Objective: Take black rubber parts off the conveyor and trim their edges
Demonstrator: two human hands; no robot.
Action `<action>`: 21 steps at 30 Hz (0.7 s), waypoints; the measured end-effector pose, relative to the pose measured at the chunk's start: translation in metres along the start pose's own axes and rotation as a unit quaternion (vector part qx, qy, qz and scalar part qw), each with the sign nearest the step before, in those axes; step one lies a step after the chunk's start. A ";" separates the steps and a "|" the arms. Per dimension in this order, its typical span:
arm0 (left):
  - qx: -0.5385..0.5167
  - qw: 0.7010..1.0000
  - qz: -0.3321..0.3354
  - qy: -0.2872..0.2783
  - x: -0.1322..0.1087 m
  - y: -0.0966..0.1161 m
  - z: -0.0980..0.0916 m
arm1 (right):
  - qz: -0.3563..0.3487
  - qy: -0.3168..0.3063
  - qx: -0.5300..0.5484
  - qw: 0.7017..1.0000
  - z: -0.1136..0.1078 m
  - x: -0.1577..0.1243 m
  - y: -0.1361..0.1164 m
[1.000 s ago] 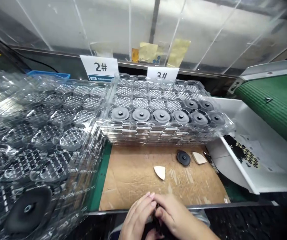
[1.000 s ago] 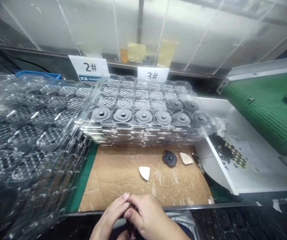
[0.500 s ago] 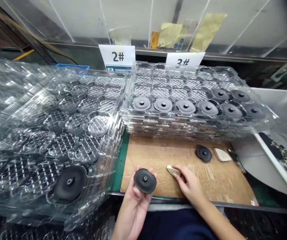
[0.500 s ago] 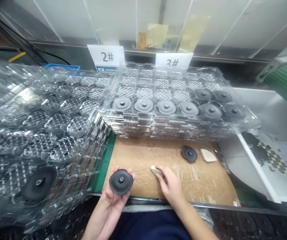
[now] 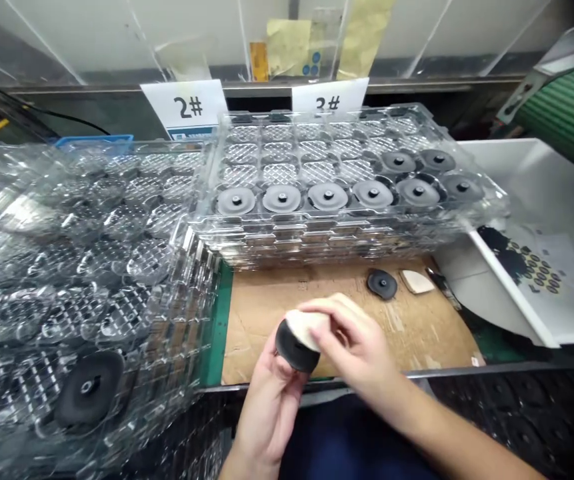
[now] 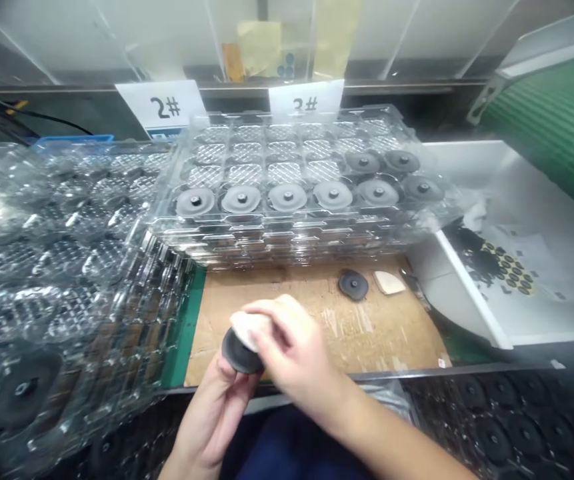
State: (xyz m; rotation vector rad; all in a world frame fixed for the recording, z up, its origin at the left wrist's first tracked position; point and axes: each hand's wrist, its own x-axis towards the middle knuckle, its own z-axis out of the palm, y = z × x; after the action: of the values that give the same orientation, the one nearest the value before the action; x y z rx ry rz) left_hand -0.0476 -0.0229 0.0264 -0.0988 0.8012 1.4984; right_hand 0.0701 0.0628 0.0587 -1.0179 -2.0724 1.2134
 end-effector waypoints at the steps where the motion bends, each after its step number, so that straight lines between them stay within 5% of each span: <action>1: 0.016 1.000 -0.005 0.004 0.001 -0.002 0.003 | -0.046 -0.012 0.006 0.999 -0.002 0.003 -0.011; 6: 0.058 0.998 -0.011 0.033 0.001 -0.005 0.018 | -0.080 -0.132 -0.006 0.988 -0.016 0.005 -0.034; 11: 0.076 0.996 -0.004 0.036 0.001 -0.003 0.033 | -0.166 -0.024 -0.012 0.986 -0.024 0.000 -0.028; 15: 0.100 0.994 -0.016 0.031 0.003 -0.005 0.039 | -0.121 -0.097 0.027 0.988 -0.035 -0.007 -0.026; 21: 0.106 0.992 -0.032 0.055 0.005 -0.014 0.054 | -0.139 -0.033 0.015 0.990 -0.049 0.001 -0.019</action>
State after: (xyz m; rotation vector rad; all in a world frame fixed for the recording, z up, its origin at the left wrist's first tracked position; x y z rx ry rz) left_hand -0.0132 0.0076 0.0579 -0.0469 1.0319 1.3477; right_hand 0.0993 0.0815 0.0979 -0.6558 -2.1534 1.1431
